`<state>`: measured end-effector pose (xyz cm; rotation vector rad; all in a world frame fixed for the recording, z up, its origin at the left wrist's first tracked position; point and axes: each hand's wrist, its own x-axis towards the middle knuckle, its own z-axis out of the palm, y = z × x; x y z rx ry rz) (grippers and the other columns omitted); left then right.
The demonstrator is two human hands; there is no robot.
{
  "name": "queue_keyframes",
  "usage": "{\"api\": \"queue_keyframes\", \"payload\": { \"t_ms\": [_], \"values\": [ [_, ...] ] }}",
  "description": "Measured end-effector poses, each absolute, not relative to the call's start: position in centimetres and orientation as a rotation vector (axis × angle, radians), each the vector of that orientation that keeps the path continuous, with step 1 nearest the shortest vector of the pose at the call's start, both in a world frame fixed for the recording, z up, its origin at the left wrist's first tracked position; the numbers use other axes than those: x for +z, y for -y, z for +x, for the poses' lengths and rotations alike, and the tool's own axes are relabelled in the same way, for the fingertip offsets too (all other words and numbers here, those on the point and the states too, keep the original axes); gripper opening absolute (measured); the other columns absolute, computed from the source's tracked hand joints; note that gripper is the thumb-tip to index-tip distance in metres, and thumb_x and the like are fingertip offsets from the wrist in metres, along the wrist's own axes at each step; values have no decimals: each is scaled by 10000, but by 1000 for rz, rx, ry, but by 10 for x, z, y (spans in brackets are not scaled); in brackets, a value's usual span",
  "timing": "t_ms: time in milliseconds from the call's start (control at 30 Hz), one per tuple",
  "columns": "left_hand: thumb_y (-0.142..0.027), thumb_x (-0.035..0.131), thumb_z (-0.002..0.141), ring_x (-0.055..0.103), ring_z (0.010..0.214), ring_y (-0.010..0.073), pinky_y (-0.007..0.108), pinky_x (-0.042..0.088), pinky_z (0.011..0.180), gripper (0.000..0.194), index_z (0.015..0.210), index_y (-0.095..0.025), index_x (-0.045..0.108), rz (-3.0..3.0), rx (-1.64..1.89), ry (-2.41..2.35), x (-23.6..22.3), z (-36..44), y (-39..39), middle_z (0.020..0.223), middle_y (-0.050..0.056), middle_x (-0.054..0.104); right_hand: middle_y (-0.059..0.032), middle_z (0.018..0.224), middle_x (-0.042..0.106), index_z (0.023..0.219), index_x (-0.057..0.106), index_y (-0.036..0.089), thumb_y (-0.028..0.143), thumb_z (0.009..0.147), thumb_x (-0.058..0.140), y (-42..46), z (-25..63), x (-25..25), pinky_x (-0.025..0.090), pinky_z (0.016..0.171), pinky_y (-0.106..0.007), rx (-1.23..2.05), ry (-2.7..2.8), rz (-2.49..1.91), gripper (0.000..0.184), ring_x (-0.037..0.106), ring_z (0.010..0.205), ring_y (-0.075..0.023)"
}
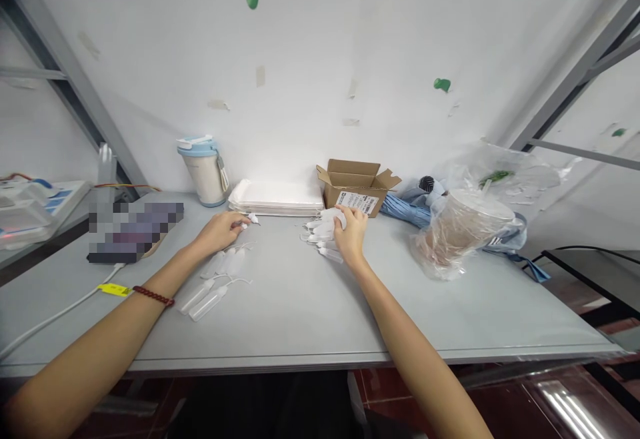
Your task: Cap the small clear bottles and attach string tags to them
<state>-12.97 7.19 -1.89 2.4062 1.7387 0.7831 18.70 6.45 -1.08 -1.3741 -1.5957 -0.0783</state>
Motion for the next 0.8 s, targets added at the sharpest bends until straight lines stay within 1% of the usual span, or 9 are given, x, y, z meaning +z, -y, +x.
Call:
{"api": "queue_keyframes", "payload": {
  "t_ms": [100,167,233,300,367,433,533,633,800],
  "values": [
    [-139,483,726,620,839,232,346,458,828,322,931,-188,727,2377,852,-1735,-19,-128,-71,975,68,703,-124,1029,565,1039,623,167,184,808,464,-48,173,-4,343,905,-437,-176,1642,-1304,281,455,1024,-272],
    [-159,494,727,615,796,216,322,461,797,307,924,-192,728,2318,933,-1738,-16,-125,-70,941,59,708,-126,1069,566,1039,598,177,199,836,455,-31,157,1,346,889,-432,-174,1695,-1216,249,456,1042,-272],
    [-189,514,728,604,746,201,304,464,760,290,927,-180,725,2233,1013,-1735,-11,-120,-67,921,60,712,-108,1022,598,1042,573,184,204,849,465,-10,137,4,346,874,-417,-88,1838,-1089,222,484,1003,-257],
    [-223,542,726,591,723,191,298,462,741,280,935,-164,718,2152,1071,-1714,-5,-117,-65,913,62,715,-72,941,631,1103,534,195,190,870,458,10,118,5,344,855,-395,84,2032,-980,245,512,936,-229],
    [-266,569,722,584,725,186,293,458,730,285,946,-158,708,2092,1117,-1696,-1,-114,-62,882,55,712,-63,943,639,1149,507,192,206,881,471,26,103,3,336,851,-387,213,2238,-882,271,519,923,-217],
    [-308,590,714,578,715,180,287,453,715,298,943,-152,700,2052,1161,-1702,2,-112,-61,838,49,702,-74,953,638,1179,498,179,246,899,471,34,92,2,332,841,-381,258,2405,-840,289,515,908,-215],
    [-339,600,712,571,709,181,289,443,708,284,897,-144,693,2026,1203,-1724,3,-112,-60,801,54,694,-96,954,628,1208,504,176,319,935,419,33,80,-1,322,824,-375,200,2546,-859,319,501,895,-218],
    [-328,598,716,571,704,183,296,437,713,227,822,-148,689,2042,1199,-1726,4,-113,-60,782,57,697,-101,960,612,1228,510,197,378,951,373,27,68,-3,309,796,-366,115,2629,-883,358,486,893,-220],
    [-311,601,716,579,694,177,286,441,705,204,796,-144,687,2039,1176,-1727,8,-111,-58,766,52,699,-99,944,585,1200,543,210,421,951,354,21,59,-7,296,778,-353,80,2702,-917,377,477,859,-208]
  ]
}}
